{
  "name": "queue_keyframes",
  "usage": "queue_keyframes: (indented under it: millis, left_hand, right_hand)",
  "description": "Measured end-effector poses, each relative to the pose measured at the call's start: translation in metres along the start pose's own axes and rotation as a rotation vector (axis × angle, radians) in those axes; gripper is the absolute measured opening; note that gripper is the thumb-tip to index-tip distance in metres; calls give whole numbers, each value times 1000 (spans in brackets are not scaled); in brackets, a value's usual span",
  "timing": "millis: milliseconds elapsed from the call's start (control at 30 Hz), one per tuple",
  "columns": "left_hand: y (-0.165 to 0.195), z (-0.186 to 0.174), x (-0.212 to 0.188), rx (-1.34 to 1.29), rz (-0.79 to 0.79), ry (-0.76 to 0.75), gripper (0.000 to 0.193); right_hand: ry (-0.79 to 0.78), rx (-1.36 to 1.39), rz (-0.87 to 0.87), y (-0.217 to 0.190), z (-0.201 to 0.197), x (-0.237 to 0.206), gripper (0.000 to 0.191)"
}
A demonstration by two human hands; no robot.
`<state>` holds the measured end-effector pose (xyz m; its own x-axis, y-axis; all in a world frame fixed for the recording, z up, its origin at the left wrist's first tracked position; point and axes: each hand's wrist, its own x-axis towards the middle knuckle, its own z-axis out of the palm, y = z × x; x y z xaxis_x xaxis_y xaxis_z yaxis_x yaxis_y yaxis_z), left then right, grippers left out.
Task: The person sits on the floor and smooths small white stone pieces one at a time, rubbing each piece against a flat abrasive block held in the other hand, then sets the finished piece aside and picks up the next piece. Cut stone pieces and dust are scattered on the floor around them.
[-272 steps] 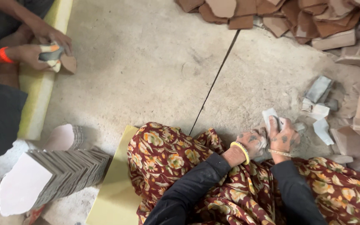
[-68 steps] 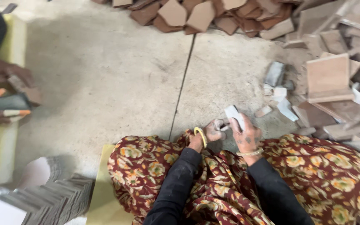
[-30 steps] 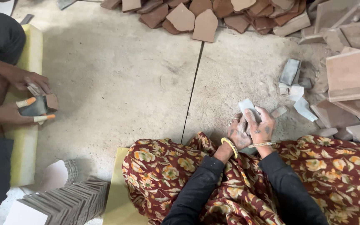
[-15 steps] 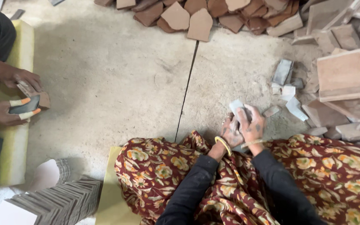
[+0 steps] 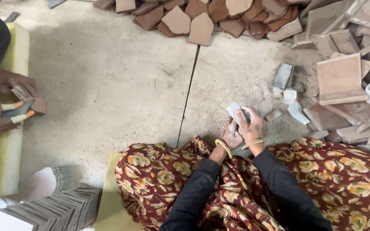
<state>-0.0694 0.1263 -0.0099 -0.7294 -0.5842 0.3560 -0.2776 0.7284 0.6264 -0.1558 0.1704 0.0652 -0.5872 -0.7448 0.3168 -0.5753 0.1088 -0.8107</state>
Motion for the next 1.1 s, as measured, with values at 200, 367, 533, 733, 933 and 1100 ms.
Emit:
queue_keyframes:
  millis: [200, 367, 533, 733, 933, 1100]
  left_hand:
    - [12, -8, 4, 281, -36, -306, 54]
    - [2, 0, 1, 32, -3, -60, 47]
    - [8, -5, -2, -123, -14, 58, 60]
    - [4, -9, -1, -110, -19, -22, 60]
    - [8, -4, -4, -330, -248, 32, 71]
    - [7, -13, -11, 192, 196, 37, 76]
  right_hand:
    - [-38, 140, 136, 3, -6, 24, 29]
    - [-57, 27, 141, 3, -1, 4, 28]
    - [-12, 119, 102, 9, -6, 24, 32]
    - [-4, -133, -54, 9, -3, 8, 28]
    - [-11, 21, 93, 19, -3, 29, 27]
    - [-26, 68, 291, 17, -8, 21, 30]
